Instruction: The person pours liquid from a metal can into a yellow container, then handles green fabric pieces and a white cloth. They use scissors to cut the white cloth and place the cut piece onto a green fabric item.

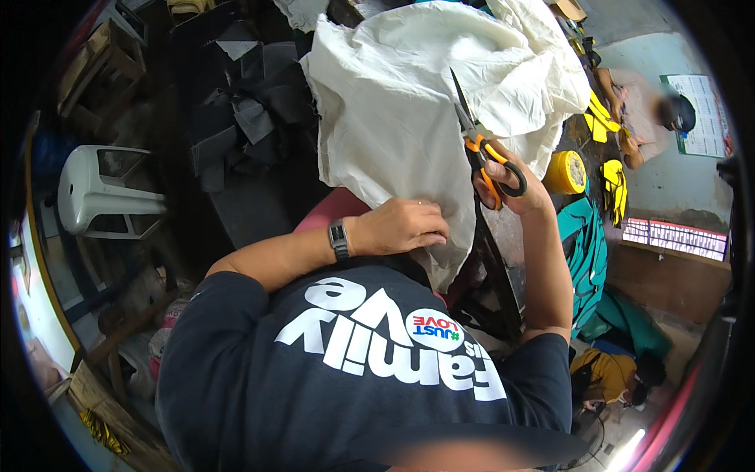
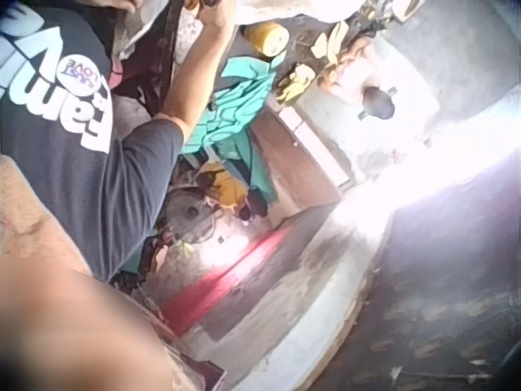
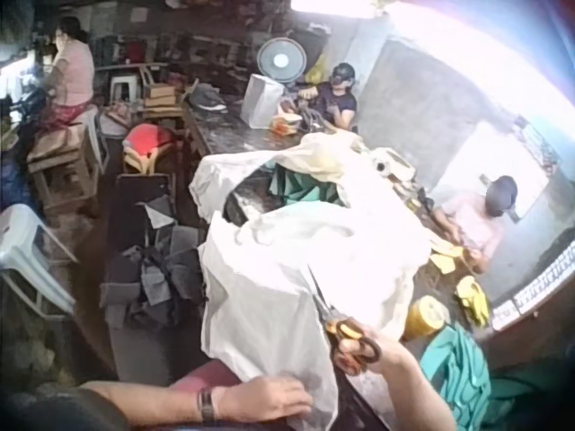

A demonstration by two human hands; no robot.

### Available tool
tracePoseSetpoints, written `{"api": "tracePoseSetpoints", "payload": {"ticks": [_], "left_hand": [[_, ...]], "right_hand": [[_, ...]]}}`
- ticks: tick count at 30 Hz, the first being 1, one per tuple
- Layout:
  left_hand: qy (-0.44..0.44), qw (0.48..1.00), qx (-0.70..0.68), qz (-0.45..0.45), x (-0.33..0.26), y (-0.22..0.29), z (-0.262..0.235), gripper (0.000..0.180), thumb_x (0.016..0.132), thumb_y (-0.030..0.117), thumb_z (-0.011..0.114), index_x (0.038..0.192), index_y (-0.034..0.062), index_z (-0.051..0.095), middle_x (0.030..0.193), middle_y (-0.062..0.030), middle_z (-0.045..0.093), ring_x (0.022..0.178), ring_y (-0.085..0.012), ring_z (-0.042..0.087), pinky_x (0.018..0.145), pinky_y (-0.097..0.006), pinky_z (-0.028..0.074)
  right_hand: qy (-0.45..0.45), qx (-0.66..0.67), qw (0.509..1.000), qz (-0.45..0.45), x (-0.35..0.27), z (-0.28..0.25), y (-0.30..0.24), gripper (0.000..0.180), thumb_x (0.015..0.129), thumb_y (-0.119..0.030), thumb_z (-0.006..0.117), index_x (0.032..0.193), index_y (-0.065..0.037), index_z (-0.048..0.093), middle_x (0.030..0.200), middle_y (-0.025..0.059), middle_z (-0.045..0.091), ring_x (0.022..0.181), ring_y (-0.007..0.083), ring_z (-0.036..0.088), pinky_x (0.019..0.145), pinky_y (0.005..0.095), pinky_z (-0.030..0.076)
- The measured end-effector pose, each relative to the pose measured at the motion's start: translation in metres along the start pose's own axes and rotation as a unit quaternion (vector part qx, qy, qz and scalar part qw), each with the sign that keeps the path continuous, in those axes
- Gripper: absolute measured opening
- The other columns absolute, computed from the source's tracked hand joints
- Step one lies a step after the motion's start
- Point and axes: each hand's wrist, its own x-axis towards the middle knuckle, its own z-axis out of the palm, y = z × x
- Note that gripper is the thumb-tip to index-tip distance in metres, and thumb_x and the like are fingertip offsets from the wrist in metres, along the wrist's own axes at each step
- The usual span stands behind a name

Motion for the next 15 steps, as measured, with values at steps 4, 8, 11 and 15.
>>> {"api": "tracePoseSetpoints", "payload": {"ticks": [4,8,11,15], "left_hand": [[0.061,0.998,-0.005,-0.033,0.025,-0.026,-0.062,0.013,0.090,0.016,0.073,0.096,0.0048,0.070,0.086,-0.0083,0.069,0.075,-0.0227,0.067,0.070,-0.033,0.053],[0.334,0.913,0.224,-0.064,0.069,-0.115,-0.167,0.033,0.091,0.020,0.073,0.118,0.0035,0.067,0.106,-0.0096,0.069,0.095,-0.0190,0.066,0.086,-0.030,0.053],[0.257,0.897,0.270,-0.236,0.076,-0.181,-0.207,0.044,0.087,0.018,0.072,0.126,0.0007,0.059,0.112,-0.0163,0.068,0.096,-0.0266,0.069,0.080,-0.035,0.055],[0.102,0.872,0.335,-0.341,0.073,-0.228,-0.226,0.048,0.086,0.030,0.077,0.124,0.0046,0.064,0.103,-0.0093,0.071,0.090,-0.0195,0.068,0.081,-0.031,0.053]], "right_hand": [[0.006,0.003,1.000,0.015,0.002,0.000,-0.001,0.071,0.079,-0.049,0.081,0.119,0.001,0.050,0.070,0.0052,0.056,0.054,0.0118,0.056,0.045,0.0239,0.044],[0.002,0.010,1.000,0.019,0.008,-0.001,0.004,0.072,0.078,-0.047,0.082,0.119,0.002,0.049,0.070,0.0056,0.057,0.054,0.0117,0.057,0.045,0.0238,0.044],[0.003,0.003,1.000,0.019,0.014,0.000,0.008,0.081,0.077,-0.048,0.082,0.128,0.004,0.047,0.070,0.0050,0.056,0.054,0.0114,0.056,0.044,0.0232,0.044],[0.006,-0.005,1.000,0.020,0.019,0.002,0.008,0.089,0.076,-0.048,0.082,0.136,0.005,0.044,0.071,0.0043,0.056,0.054,0.0113,0.056,0.044,0.0233,0.044]]}}
